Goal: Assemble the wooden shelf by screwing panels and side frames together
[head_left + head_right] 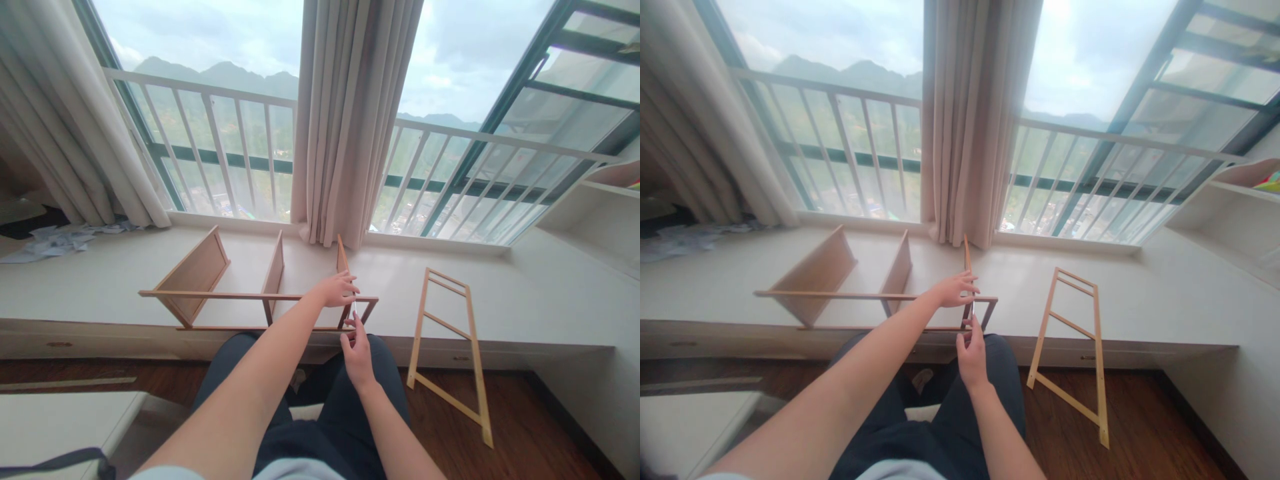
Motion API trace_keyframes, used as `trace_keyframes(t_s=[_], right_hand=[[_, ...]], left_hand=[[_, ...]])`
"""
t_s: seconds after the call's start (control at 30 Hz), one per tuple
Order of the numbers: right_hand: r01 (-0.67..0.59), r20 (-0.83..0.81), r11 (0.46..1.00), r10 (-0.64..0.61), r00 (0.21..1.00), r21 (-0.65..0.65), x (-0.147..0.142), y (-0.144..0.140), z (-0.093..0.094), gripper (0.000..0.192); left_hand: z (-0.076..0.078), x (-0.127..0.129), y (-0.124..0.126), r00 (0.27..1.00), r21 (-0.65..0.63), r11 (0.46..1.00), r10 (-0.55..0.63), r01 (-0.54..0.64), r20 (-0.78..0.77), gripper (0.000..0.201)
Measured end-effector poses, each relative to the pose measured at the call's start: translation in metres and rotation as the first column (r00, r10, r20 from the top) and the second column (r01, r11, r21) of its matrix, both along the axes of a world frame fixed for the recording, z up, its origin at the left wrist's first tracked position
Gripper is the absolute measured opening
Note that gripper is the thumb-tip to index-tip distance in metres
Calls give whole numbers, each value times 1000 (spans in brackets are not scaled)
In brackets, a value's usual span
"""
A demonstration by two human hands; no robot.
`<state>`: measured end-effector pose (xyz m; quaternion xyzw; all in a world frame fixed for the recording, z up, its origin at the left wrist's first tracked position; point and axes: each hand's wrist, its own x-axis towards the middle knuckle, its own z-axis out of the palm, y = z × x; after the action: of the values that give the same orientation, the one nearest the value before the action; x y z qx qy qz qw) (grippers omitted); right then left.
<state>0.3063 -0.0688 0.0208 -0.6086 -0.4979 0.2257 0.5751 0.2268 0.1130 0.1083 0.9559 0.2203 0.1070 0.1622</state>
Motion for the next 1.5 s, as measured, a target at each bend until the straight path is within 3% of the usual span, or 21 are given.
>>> trace_keyframes(t_s=[0.67,1.33,1.5], right_hand=[[-33,-53,998,30,998,-59,-4,7,-4,63],[-39,-69,992,31,997,-119,-5,9,7,62],[-16,-104,991,2,995,-131,-4,11,13,53]], left_hand=[[3,0,-1,1000,-14,1000,12,-12,-15,34],[1,1,0,1000,-1,1000,10,-11,-14,34],[3,0,-1,1000,6,1000,10,-10,-21,34]])
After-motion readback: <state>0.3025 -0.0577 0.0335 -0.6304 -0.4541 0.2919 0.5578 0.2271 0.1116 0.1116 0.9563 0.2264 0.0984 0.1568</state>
